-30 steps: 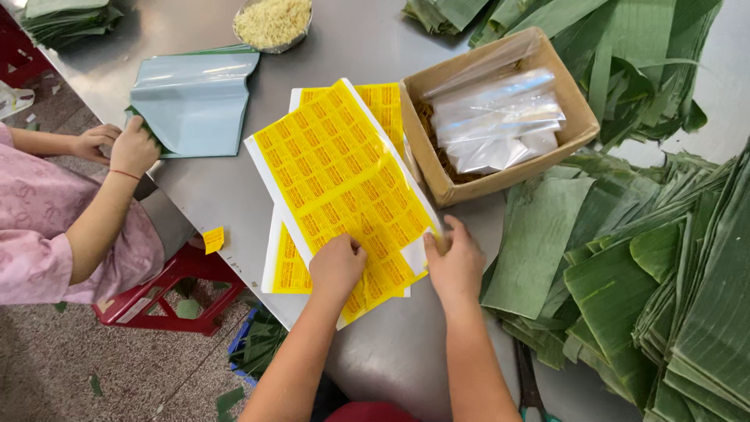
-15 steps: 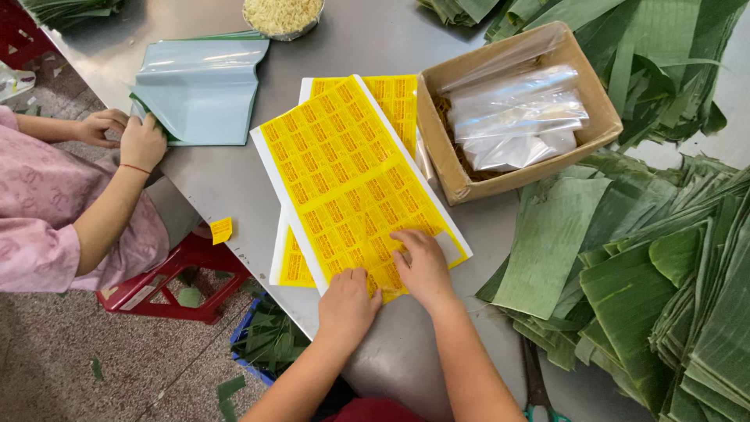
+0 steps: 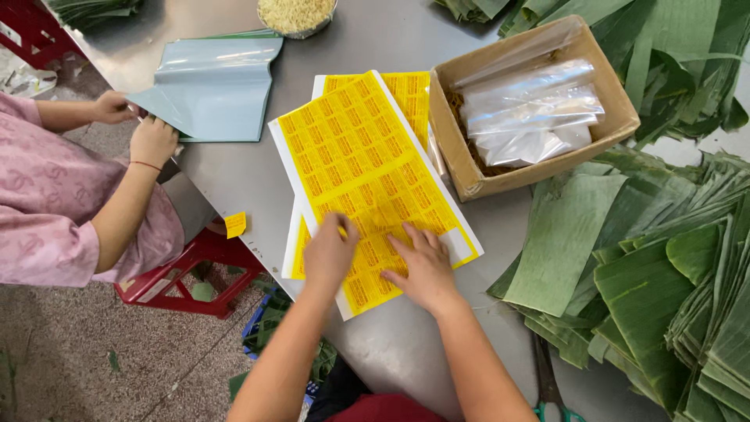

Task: The person peels yellow labels from a large sheet and applies them to small individual pieces of plastic or cardboard while working at a table with banana leaves.

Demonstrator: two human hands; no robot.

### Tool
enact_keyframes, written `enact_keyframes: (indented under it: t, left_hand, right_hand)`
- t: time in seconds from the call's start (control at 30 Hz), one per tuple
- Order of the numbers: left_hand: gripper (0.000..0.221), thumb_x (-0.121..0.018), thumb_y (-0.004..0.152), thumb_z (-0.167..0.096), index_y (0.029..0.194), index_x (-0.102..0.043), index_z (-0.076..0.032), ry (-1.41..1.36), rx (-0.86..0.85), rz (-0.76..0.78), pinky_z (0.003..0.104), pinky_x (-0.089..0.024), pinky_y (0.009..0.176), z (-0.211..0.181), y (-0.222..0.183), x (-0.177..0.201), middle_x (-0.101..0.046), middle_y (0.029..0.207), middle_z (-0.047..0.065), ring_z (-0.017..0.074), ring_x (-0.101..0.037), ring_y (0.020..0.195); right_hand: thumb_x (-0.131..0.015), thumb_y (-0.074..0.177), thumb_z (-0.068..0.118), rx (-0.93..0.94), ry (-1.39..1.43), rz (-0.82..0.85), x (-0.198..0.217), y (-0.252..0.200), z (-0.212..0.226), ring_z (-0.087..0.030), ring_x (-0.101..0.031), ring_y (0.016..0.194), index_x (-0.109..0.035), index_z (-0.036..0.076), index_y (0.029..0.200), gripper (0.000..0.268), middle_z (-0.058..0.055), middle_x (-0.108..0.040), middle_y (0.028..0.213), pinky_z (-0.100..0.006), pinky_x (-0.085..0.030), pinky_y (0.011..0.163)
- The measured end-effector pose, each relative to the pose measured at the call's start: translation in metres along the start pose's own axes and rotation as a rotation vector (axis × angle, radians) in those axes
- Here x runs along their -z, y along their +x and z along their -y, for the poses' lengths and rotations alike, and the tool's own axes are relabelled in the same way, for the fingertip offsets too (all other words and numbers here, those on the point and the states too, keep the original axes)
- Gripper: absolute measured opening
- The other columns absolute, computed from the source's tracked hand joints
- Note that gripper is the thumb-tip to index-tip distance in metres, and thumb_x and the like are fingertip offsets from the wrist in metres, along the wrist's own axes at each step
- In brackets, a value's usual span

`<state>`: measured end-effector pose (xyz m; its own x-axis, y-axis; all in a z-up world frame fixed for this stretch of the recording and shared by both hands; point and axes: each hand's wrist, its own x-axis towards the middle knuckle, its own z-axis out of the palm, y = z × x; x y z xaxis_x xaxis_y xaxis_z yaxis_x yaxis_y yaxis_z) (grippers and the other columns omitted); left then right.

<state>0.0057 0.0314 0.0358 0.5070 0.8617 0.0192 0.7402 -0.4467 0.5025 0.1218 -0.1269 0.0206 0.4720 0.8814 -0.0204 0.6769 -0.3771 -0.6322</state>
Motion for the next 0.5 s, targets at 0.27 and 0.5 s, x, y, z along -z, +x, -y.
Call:
enact_keyframes:
  t: [0.27, 0.5]
  left_hand:
    - [0.005, -0.051, 0.107, -0.011, 0.112, -0.05, -0.009, -1.145, -0.142, -0.236, 0.029, -0.056, 0.064, -0.008, 0.11, 0.115, -0.069, 0.103, 0.011, 0.0151, -0.068, 0.073]
    - [0.008, -0.046, 0.106, -0.005, 0.112, -0.052, -0.008, -1.083, -0.24, 0.175, 0.033, -0.058, 0.091, -0.006, 0.067, 0.136, -0.073, 0.118, 0.016, 0.02, -0.072, 0.105]
  right_hand:
    - [-0.083, 0.073, 0.043, -0.022, 0.004, 0.035, 0.007, 0.0, -0.001, -0.035, -0.037, 0.14, -0.066, 0.02, 0.134, 0.067, -0.01, -0.045, 0.153, -0.051, -0.031, 0.112]
    - [-0.078, 0.086, 0.039, 0.03, 0.166, -0.1, 0.005, 0.0, -0.001, -0.033, -0.057, 0.13, -0.071, 0.015, 0.128, 0.048, -0.011, -0.066, 0.136, -0.047, -0.042, 0.109]
